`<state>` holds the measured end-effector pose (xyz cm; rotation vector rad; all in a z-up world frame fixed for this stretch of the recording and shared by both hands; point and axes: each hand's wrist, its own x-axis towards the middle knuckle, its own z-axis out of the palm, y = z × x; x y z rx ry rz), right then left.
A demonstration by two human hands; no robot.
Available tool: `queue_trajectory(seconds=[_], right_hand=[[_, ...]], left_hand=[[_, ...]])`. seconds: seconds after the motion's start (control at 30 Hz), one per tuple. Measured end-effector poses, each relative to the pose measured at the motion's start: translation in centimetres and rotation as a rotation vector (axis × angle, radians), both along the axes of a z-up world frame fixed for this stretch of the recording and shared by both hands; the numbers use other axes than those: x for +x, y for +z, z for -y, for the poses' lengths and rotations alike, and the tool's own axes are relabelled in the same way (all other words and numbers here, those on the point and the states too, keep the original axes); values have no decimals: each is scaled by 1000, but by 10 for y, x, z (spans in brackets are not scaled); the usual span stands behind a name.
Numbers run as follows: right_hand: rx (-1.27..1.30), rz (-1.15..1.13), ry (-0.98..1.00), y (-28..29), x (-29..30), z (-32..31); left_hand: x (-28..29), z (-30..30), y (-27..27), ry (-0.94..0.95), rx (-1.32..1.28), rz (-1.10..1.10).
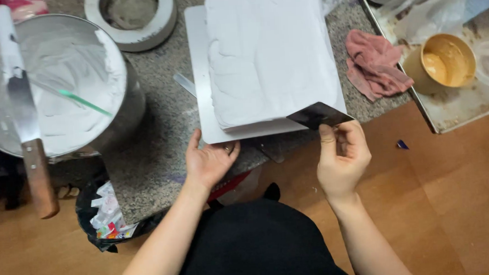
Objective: The person applies and smooths white frosting on a rectangular cake using a spatula and a plastic card.
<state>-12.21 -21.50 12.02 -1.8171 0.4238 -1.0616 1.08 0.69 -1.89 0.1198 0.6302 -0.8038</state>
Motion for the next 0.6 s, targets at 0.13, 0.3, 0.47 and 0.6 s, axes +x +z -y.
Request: queue_trajectory(seconds=[0.13, 0.3, 0.47, 0.6], right_hand=[[112, 67, 249, 60, 58, -40], [294, -107, 583, 95, 155, -83], [559, -494, 820, 86, 254, -126], [775, -742, 756, 44, 315, -146]], left_hand=[[-6, -4, 4, 10, -61, 14], [-27, -16, -8, -14, -115, 38], [-45, -26, -26, 33, -223, 6], [-48, -33, -18, 33, -236, 1]])
